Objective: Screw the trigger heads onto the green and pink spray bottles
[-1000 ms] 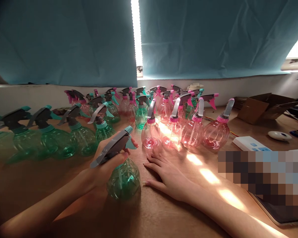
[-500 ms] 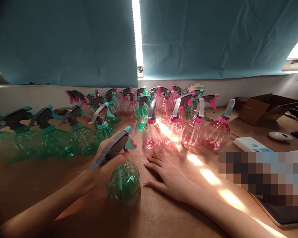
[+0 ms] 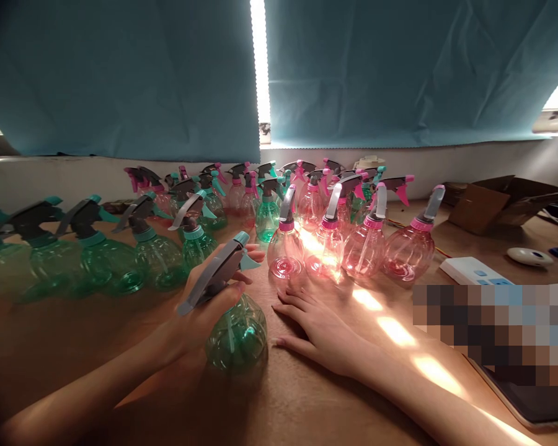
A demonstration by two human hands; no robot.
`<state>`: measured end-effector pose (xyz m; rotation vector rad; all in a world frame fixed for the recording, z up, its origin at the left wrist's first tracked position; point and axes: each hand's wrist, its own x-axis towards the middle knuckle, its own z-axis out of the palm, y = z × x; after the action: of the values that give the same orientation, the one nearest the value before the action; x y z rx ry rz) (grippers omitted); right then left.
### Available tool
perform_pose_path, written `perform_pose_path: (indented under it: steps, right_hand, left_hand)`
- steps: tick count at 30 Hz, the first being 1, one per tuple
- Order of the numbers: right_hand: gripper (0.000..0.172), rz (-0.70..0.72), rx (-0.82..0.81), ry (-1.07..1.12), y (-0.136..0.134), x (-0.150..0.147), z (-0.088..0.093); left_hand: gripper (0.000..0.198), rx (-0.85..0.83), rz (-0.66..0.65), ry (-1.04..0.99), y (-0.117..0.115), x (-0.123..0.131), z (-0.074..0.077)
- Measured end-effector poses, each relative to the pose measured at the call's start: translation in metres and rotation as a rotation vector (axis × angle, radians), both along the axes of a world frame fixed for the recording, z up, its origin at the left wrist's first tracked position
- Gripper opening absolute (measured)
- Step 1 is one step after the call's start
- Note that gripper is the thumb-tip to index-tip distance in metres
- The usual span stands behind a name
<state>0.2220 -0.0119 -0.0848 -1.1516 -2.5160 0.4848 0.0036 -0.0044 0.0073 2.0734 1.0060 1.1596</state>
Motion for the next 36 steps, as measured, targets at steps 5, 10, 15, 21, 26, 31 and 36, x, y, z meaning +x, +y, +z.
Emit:
perform_pose_path:
  steps: [5,10,15,21,26,31,36]
  right_hand:
    - [0.064,0.000,-0.005,-0.023,-0.0005,-0.0005,0.0023]
    - [0.064,-0.006,-0.015,-0.012,-0.0009,-0.0010,0.0022]
    - [0.064,-0.002,-0.014,0.000,-0.0008,-0.0006,0.0016]
    - [0.063,-0.004,-0.017,0.018,-0.0009,-0.0008,0.0023]
    - [0.063,-0.001,-0.008,0.002,-0.0005,-0.0011,0.0025]
    - [0.064,-0.004,-0.011,-0.034,-0.0009,-0.0009,0.0029]
    - [0.064,-0.004,-0.016,-0.043,-0.0008,-0.0017,0.0041]
  left_hand:
    - [0.020,-0.018,-0.007,0.016,-0.0007,0.0005,0.0015]
    - [0.019,-0.003,-0.028,0.005,0.0004,0.0005,0.0010]
    - [0.021,-0.015,-0.024,0.007,0.0000,0.0003,0.0003]
    - [0.017,0.004,-0.033,0.008,0.0019,-0.0007,-0.0012]
    - [0.017,0.000,-0.027,0.004,0.0009,0.0002,0.0004]
    - [0.019,-0.013,-0.006,0.002,0.0006,0.0001,0.0001]
    - [0.019,-0.006,-0.022,-0.001,0.0019,-0.0008,-0.0012]
